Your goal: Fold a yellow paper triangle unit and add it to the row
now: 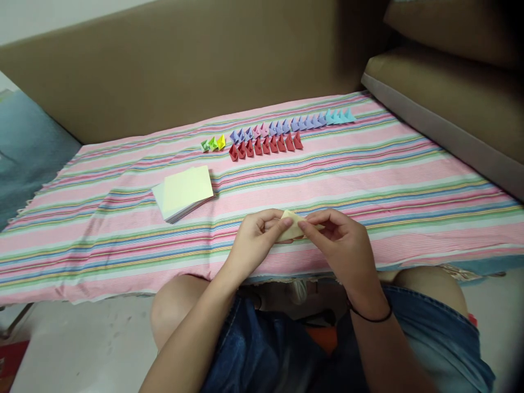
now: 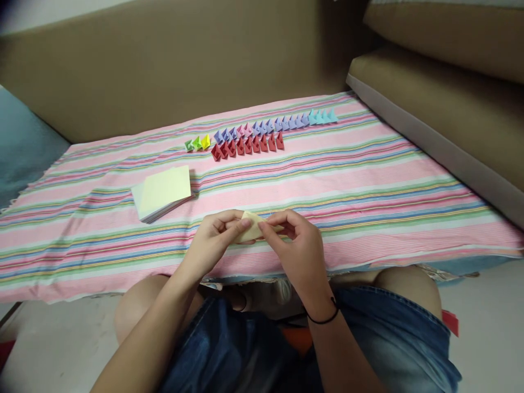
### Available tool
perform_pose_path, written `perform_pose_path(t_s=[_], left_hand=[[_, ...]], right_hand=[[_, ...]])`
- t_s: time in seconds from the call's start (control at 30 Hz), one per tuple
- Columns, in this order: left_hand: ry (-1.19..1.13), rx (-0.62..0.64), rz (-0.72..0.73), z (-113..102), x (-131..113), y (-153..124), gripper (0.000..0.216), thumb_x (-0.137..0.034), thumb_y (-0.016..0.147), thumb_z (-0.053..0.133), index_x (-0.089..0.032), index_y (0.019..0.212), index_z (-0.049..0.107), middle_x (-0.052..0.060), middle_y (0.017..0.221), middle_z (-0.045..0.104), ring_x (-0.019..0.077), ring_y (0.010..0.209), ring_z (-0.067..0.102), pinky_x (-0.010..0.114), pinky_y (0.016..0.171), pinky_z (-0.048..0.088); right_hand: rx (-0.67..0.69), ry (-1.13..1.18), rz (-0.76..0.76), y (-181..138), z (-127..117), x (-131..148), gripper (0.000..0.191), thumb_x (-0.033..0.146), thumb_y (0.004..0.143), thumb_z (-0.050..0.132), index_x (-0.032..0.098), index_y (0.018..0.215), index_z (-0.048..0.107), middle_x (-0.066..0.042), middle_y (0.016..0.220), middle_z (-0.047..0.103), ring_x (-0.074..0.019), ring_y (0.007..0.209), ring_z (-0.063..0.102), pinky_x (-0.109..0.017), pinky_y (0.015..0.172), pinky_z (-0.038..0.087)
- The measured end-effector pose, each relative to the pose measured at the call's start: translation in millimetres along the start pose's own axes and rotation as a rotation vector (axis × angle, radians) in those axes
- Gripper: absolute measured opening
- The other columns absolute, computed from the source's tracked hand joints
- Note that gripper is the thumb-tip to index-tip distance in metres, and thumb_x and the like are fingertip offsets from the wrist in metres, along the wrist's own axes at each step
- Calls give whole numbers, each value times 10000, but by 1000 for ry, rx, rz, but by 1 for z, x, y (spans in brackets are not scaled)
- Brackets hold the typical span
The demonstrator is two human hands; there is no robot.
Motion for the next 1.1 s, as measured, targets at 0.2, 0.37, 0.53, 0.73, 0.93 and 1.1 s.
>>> perform_pose_path(t_s=[0.2,0.37,0.53,0.73,0.93,1.1], left_hand=[[21,-24,8,-5,-1,1,263,-352,714,744,-137,864,719,-12,599,659,114,573,598,214,594,483],[38,-18,12,-3,-1,0,246,-367,730,724,-145,835,710,-18,601,640,104,569,569,200,559,436],[120,-56,28,-4,0,0,272,-406,740,707,-136,736,671,-48,506,522,59,459,413,187,451,274],[83,-89,71,-5,-2,0,308,-355,729,729,-166,969,692,-22,617,633,71,505,477,192,492,331],[109,-126,129,-6,-3,1,189,-290,735,731,-163,874,710,6,681,680,79,563,551,175,504,369],[91,-127,116,-6,-1,1,205,-299,721,745,-159,865,704,13,696,685,96,604,589,182,540,406]], right_hand=[[-1,43,46,1,0,-3,139,316,758,715,207,756,629,-8,745,648,-156,715,634,-270,642,532],[11,32,68,1,1,-3,166,340,753,718,202,760,627,-11,742,639,-162,702,631,-283,635,531],[2,23,35,1,1,-3,181,351,754,716,200,742,616,-17,761,636,-159,716,622,-284,652,533],[39,49,33,2,2,-3,182,345,756,716,205,728,604,-15,743,629,-154,710,612,-268,625,514],[74,87,86,3,2,-2,162,328,760,717,201,743,618,-3,720,622,-138,672,595,-253,591,488],[75,77,110,3,1,-1,172,337,757,718,196,745,621,8,706,614,-128,651,596,-244,583,480]])
Point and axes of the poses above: each hand's wrist, its own y-axis towards the middle knuckle, its own z-axis out of the palm, x = y × z, the point moved 1 cm from there along y, towards the middle knuckle
